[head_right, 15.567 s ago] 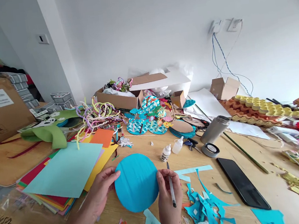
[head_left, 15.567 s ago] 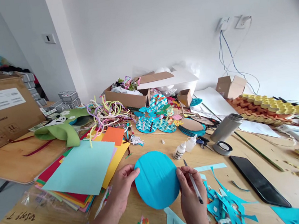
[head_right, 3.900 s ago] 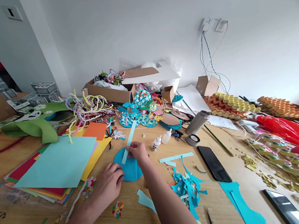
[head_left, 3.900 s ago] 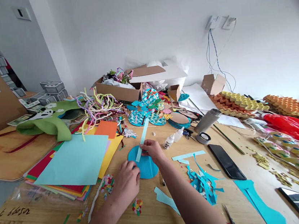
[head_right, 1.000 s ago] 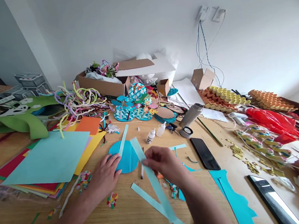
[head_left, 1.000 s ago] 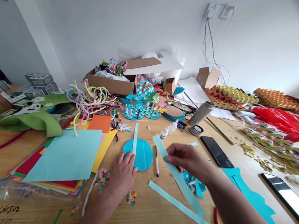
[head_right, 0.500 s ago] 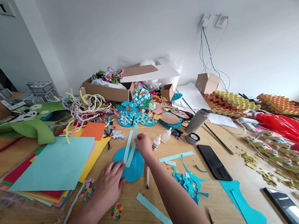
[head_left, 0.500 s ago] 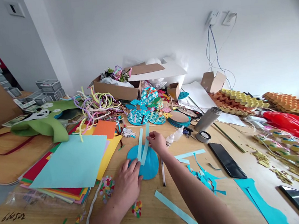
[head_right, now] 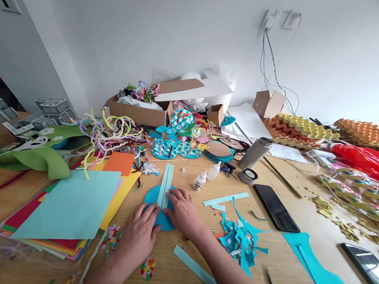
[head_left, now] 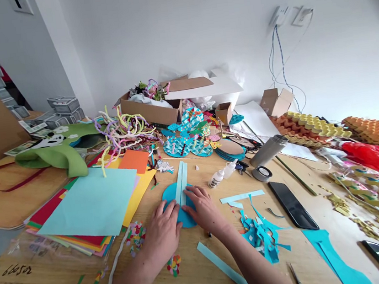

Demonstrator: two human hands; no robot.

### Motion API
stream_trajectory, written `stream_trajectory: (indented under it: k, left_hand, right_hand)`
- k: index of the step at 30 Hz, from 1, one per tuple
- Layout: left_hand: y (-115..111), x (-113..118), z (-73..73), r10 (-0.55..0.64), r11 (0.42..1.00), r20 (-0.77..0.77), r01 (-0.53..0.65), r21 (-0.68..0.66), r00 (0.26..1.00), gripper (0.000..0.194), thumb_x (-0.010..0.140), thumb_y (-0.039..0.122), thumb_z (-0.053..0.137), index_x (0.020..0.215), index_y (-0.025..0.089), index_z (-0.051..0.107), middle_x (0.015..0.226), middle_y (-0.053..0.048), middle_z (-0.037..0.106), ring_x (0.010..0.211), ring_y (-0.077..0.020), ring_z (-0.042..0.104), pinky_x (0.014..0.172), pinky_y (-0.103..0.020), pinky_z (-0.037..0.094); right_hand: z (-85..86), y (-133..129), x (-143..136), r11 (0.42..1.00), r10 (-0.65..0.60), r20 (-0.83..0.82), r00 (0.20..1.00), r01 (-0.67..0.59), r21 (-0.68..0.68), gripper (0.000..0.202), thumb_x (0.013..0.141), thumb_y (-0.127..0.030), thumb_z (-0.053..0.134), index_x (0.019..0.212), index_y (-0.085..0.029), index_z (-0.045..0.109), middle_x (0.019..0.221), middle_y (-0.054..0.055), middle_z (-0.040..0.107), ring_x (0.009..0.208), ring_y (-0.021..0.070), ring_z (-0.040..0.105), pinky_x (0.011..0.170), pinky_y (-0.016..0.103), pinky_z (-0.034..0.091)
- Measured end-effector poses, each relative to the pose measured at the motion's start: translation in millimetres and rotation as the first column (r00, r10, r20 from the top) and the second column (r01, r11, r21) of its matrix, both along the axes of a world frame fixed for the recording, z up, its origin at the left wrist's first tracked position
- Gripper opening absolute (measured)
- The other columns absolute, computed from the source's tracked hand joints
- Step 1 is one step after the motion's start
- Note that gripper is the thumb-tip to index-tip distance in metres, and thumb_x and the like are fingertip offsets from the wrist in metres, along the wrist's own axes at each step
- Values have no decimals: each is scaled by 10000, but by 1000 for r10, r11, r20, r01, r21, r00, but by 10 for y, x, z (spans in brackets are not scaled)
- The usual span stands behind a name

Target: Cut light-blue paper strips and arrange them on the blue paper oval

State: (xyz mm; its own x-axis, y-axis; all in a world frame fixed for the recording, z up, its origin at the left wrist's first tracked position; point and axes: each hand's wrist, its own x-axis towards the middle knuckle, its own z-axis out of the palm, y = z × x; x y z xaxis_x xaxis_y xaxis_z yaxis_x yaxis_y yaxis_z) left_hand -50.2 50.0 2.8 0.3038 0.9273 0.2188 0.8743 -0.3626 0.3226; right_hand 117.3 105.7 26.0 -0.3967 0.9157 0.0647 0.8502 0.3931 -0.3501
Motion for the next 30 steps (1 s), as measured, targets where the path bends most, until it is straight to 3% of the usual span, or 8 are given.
stream_trajectory:
  k: [16,30]
  left_hand:
    - [11,-11,-40,-17,999,9,17,28,1000,418,887,232,470,1301,202,514,1362,-52,528,1251,-298,420,1019,-461,403]
    - [20,16,-85,-2,1000,8,2,15,1000,405,896,247,470,1290,169,524,1363,-76,524,1255,-311,413,1030,-478,386]
  right_hand:
    - [-46,50,54,999,-46,-13,999,46,-27,444,872,-267,552,1299,-151,529,1378,142,484,1303,258,394,1082,398,319]
    - [-27,47,49,997,-48,20,999,50,-57,451,872,-261,542,1307,-142,517,1402,132,470,1339,288,342,1095,441,283]
